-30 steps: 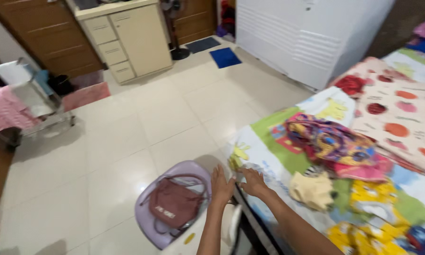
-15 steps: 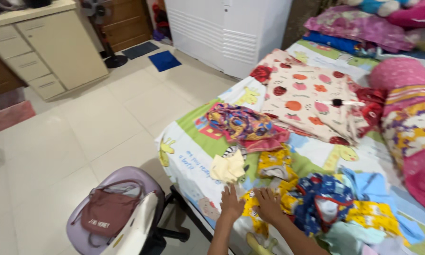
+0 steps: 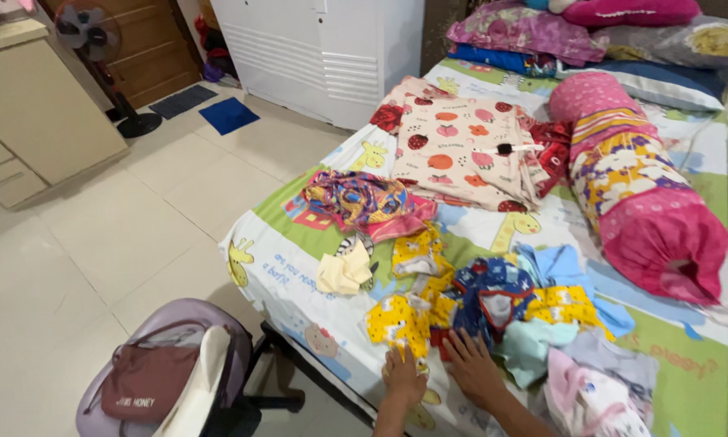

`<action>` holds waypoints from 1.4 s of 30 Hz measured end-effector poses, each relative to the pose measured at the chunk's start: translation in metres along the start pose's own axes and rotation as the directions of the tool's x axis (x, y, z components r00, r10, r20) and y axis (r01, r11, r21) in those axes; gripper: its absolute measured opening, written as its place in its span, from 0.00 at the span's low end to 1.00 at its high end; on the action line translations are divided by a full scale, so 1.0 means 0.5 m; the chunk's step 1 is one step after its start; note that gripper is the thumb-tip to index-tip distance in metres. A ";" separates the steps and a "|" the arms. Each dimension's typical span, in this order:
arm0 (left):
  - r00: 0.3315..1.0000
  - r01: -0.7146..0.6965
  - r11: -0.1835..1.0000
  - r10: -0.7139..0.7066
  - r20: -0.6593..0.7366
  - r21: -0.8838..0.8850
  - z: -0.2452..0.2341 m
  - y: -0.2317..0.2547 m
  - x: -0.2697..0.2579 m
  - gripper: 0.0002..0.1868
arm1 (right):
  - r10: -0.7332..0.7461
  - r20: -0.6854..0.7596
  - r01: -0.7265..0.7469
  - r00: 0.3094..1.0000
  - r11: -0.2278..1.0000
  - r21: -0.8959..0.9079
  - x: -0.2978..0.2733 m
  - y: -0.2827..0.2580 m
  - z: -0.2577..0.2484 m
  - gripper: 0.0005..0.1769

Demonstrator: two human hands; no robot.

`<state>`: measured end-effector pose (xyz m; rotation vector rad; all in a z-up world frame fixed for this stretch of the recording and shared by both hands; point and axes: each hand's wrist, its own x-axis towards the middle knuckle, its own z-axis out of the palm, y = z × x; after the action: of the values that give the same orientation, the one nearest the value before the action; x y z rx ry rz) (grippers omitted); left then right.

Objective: The person organizes several handbags by moving them between a dresser top, a cabinet shelf, and a purple chair, while also grouping smaller pouches and accessories on the bed.

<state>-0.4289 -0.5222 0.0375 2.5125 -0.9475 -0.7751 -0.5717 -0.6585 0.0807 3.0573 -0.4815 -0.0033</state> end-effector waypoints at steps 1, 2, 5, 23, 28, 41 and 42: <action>1.000 -0.002 1.000 0.002 0.008 -0.002 0.013 -0.002 -0.017 0.50 | 0.007 0.062 -0.006 0.998 1.000 -0.022 -0.014 0.000 -0.012 0.36; 1.000 -0.005 1.000 0.006 0.014 -0.029 0.024 -0.003 -0.035 0.50 | 0.015 0.124 -0.010 0.992 0.999 -0.043 -0.029 0.001 -0.024 0.36; 1.000 -0.023 0.997 0.024 0.009 -0.078 0.061 -0.005 -0.099 0.49 | 0.025 0.115 -0.011 0.993 0.992 -0.124 -0.087 0.011 -0.048 0.35; 0.997 -0.003 0.993 0.012 0.077 -0.116 0.180 0.110 -0.351 0.52 | 0.270 0.035 -0.268 0.962 0.962 -0.058 -0.389 0.152 -0.025 0.39; 0.993 0.048 0.997 -0.040 0.113 -0.067 0.214 0.219 -0.373 0.50 | 0.163 -0.057 -0.159 0.985 0.985 0.071 -0.458 0.217 -0.018 0.43; 0.987 0.052 0.980 -0.080 -0.139 -0.192 0.431 0.523 -0.457 0.49 | 0.089 0.062 -0.094 0.994 0.993 0.075 -0.652 0.487 -0.013 0.45; 0.984 0.050 0.979 -0.082 -0.158 -0.196 0.446 0.544 -0.463 0.48 | 0.098 0.073 -0.103 0.993 0.992 0.078 -0.670 0.513 -0.016 0.44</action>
<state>-0.8429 -0.5862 0.0793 2.4067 -0.7014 -0.6320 -0.9692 -0.7988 0.0988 3.1171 -0.6560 -0.0876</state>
